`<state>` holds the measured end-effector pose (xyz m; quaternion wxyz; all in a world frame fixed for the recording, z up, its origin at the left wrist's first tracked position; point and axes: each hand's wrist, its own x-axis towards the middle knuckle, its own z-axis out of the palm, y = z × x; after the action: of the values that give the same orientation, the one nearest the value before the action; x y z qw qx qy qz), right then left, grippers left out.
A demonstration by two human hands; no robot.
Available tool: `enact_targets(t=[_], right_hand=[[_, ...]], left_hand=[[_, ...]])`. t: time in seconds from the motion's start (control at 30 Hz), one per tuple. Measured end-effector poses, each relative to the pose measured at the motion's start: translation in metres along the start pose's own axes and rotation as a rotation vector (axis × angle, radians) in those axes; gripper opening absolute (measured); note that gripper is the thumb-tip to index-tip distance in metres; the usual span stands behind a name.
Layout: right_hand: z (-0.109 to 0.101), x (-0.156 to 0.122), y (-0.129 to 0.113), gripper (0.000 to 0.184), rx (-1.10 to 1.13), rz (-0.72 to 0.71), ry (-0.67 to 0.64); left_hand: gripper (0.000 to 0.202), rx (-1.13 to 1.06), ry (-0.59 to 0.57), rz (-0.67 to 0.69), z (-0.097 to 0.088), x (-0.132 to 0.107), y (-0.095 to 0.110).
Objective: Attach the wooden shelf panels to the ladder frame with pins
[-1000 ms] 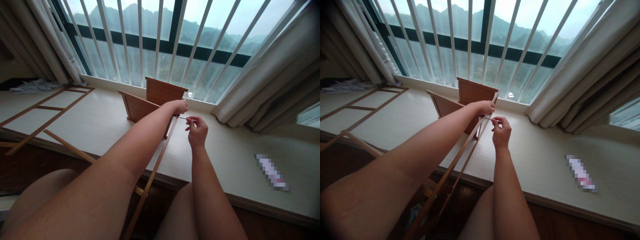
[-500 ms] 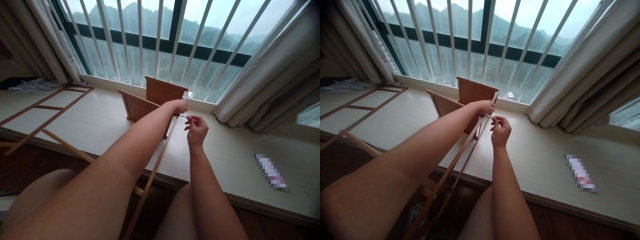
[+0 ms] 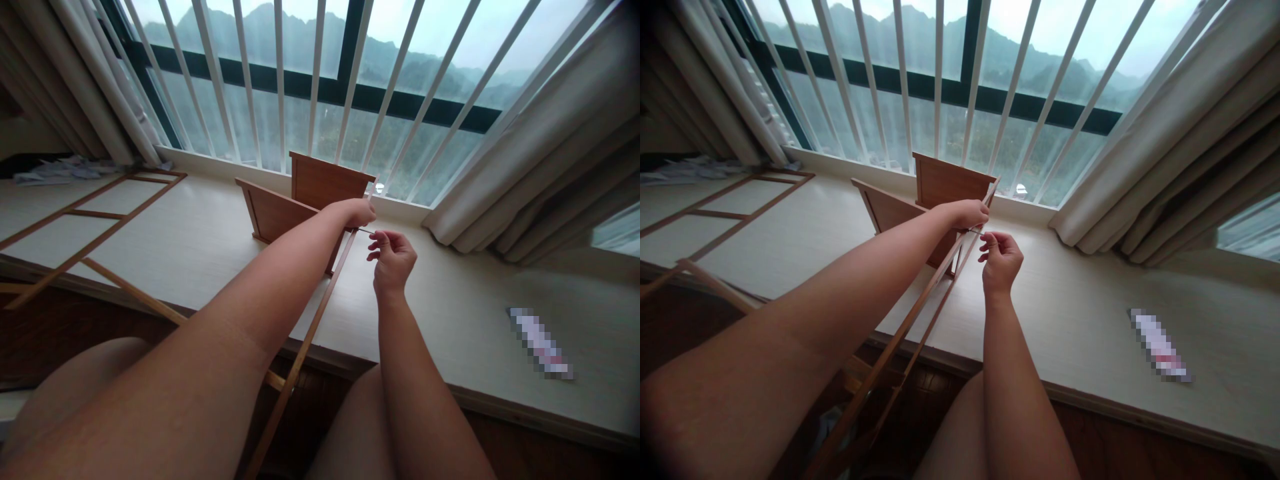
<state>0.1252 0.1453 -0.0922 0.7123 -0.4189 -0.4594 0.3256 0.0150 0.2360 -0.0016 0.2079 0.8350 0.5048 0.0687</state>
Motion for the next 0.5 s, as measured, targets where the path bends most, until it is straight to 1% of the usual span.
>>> enact_targets(t=[0.17,0.33,0.5], right_hand=[[-0.0014,-0.0012,-0.0001,0.029,0.01,0.035,-0.009],[-0.004,-0.0011,0.0031,0.033,0.029,0.102,-0.042],[-0.0038,-0.0024,0.0032,0.035,0.004,0.118,-0.068]], left_hand=[[0.03,-0.016,0.004,0.001,0.0008,-0.0002,-0.0011],[0.03,-0.015,0.014,0.01,0.0018,0.0007,-0.0017],[0.03,-0.03,0.012,-0.01,0.0021,0.001,-0.0007]])
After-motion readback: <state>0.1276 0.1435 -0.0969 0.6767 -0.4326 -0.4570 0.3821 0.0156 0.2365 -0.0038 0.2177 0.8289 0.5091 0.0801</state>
